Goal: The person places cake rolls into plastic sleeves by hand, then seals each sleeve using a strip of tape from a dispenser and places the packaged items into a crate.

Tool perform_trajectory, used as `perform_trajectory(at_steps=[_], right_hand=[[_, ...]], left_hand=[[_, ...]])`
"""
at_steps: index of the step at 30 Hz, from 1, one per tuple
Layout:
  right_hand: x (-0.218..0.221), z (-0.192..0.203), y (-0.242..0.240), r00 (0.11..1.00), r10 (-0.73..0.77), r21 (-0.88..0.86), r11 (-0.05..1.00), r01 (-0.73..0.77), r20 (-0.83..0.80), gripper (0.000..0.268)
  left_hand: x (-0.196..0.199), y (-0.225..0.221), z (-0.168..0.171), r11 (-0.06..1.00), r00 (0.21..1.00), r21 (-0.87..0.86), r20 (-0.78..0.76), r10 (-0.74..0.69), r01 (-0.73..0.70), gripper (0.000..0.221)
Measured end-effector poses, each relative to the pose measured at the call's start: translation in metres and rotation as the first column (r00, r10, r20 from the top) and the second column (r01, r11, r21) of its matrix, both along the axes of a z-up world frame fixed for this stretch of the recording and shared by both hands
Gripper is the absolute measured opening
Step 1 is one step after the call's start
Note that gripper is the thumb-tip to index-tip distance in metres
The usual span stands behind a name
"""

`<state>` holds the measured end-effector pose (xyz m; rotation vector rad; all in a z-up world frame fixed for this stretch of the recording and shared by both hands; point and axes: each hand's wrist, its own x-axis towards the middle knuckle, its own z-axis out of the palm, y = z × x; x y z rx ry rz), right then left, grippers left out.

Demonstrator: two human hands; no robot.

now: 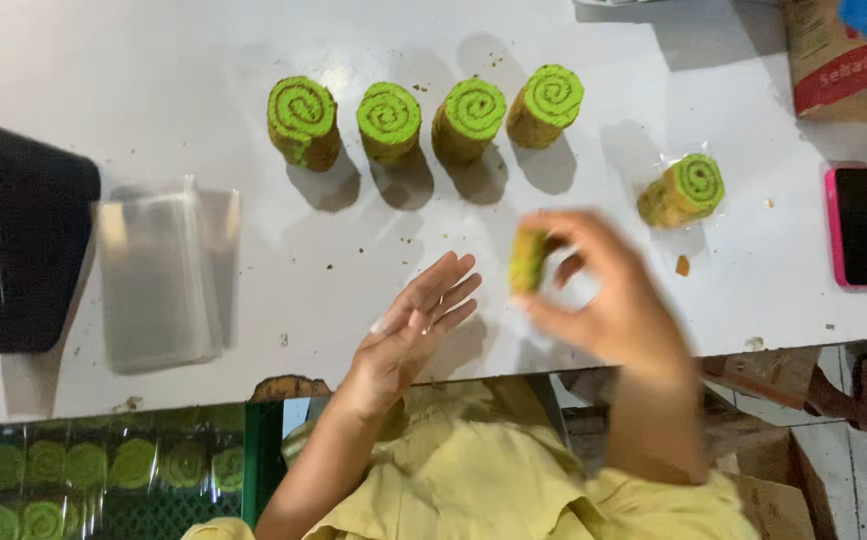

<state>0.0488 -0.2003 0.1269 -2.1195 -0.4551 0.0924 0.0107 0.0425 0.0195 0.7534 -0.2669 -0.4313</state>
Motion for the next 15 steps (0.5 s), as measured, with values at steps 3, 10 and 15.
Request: perform_trajectory(at_steps=[3,10,15], right_hand=[[-0.031,-0.016,0.040,0.999,-0.030,-0.057,0.998,0.032,0.025,0.060],[-0.055,-0.053,0.065,0.986,-0.112,0.013,0.994,0.112,0.127,0.073],[-0.066,-0.060,0.066,0.991,-0.102,0.100,0.991,0.094,0.085,0.067]], left_hand=[[-0.009,0.001,0.005,0.999,0.995,0.030,0.102,-0.017,0.014,0.068],[-0.027,0.007,-0.003,0.995,0.975,0.058,0.212,0.063,-0.076,0.089],[-0.021,0.026,-0.004,0.859,0.974,-0.463,0.045,-0.222,0.217,0.067]])
